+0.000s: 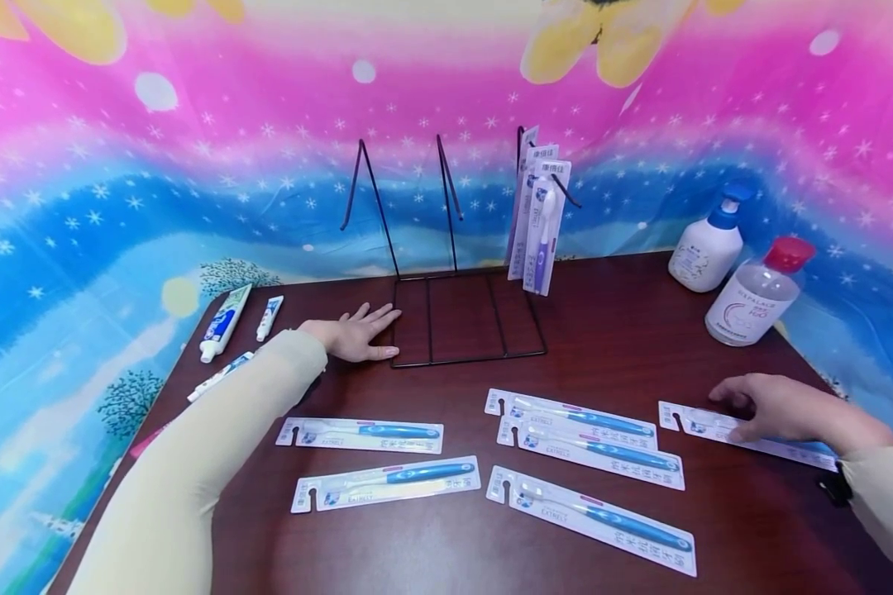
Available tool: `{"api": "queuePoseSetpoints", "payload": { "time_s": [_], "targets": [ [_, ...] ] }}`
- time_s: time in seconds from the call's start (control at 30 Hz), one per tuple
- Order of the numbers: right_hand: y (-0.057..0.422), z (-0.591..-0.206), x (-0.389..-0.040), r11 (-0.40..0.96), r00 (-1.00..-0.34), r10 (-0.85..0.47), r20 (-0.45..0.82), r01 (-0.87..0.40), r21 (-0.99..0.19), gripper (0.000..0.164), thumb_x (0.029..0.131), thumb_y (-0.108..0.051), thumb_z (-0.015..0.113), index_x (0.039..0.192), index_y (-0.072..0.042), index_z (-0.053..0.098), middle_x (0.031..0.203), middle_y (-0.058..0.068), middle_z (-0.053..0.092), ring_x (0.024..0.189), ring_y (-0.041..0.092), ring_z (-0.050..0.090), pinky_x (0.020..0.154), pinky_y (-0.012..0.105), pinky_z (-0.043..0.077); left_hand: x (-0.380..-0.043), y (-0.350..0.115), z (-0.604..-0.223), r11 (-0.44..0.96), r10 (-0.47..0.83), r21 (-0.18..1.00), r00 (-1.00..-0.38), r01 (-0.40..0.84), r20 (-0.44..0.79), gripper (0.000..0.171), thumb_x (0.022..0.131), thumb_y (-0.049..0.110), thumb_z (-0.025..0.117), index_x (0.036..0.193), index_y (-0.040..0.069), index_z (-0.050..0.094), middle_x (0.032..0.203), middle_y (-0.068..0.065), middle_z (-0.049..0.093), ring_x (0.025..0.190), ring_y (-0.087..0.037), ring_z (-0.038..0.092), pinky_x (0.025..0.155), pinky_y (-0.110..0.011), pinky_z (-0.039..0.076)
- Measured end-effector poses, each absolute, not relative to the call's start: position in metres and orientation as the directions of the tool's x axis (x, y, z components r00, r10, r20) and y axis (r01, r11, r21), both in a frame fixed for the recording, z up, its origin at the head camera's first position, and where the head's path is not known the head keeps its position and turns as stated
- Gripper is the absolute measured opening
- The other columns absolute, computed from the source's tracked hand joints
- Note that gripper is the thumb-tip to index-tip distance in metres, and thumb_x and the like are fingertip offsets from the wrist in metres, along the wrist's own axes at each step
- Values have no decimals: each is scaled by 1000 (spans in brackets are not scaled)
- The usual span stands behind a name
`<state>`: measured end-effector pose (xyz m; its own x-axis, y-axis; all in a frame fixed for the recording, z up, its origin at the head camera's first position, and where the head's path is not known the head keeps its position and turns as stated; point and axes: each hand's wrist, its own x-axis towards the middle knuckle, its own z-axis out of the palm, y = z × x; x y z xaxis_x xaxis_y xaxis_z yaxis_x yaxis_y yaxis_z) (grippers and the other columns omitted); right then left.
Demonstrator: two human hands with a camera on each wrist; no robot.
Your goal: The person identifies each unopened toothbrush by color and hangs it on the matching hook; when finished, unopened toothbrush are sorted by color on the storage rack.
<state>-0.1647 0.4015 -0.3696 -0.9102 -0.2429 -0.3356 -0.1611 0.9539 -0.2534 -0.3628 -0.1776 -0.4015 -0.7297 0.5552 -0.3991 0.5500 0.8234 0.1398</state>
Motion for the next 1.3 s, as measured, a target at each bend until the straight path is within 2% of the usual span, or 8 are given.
{"api": "queuePoseSetpoints", "payload": {
  "time_s": [0.13, 0.23, 0.43, 0.57, 0.77, 0.9, 1.1, 1.3],
  "targets": [
    [403, -377, -160, 960, -925, -219, -310, -148, -237, 56, 62, -34, 83, 106, -9, 60, 85, 4, 56, 75, 22, 52, 64, 42, 44, -362, -178, -401, 821, 559, 143, -728, 553, -397, 84, 86, 68, 33, 149, 24, -2, 154, -3, -7, 137, -36, -6, 105, -58, 6],
    [401, -379, -157, 962, -928, -202, -312, -128, -242, 50, 61, -34, 83, 99, -13, 58, 76, 1, 50, 68, 17, 47, 58, 34, 38, -362, -178, -400, 820, 562, 152, -726, 552, -398, 84, 87, 67, 34, 149, 23, -1, 154, -3, -7, 137, -36, -6, 104, -59, 6],
    [398, -374, -154, 967, -935, -216, -280, -166, -192, 34, 67, -37, 79, 88, -18, 60, 79, -3, 55, 72, 17, 48, 62, 36, 41, -362, -177, -398, 819, 565, 160, -723, 552, -398, 84, 87, 67, 34, 149, 23, -1, 154, -4, -6, 137, -36, -6, 104, -59, 6],
    [391, -362, -151, 960, -956, -248, -156, -221, -172, 22, 74, -29, 76, 87, -18, 62, 81, -3, 60, 70, 15, 51, 63, 39, 45, -362, -176, -397, 819, 564, 154, -724, 553, -398, 84, 87, 67, 35, 149, 22, 0, 154, -4, -6, 137, -37, -6, 104, -59, 6],
    [363, -325, -148, 952, -960, -248, 127, -266, -152, 23, 77, -23, 75, 88, -10, 60, 71, -1, 58, 60, 13, 50, 51, 32, 40, -362, -176, -396, 817, 565, 147, -723, 557, -399, 85, 87, 67, 34, 149, 21, -1, 154, -6, -6, 136, -38, -6, 104, -60, 6],
    [325, -299, -149, 932, -931, -226, 285, -292, -214, 24, 78, -28, 74, 83, -11, 56, 72, 4, 62, 58, 14, 53, 48, 31, 41, -361, -177, -397, 816, 568, 152, -722, 558, -395, 85, 87, 67, 35, 149, 22, -1, 154, -5, -6, 137, -37, -6, 104, -59, 6],
    [257, -275, -155, 845, -917, -223, 330, -351, -403, 29, 83, -36, 68, 100, -15, 61, 89, 9, 67, 69, 19, 64, 56, 42, 52, -362, -178, -399, 816, 568, 153, -725, 558, -389, 84, 87, 66, 35, 149, 21, 0, 154, -5, -5, 137, -38, -5, 104, -59, 7],
    [199, -270, -177, 696, -878, -316, 361, -473, -540, 34, 84, -34, 67, 110, -15, 62, 97, 5, 67, 79, 17, 66, 63, 39, 54, -362, -179, -400, 820, 563, 158, -722, 551, -402, 84, 88, 65, 35, 149, 21, 0, 154, -5, -6, 137, -37, -6, 104, -59, 7]
  ]
}}
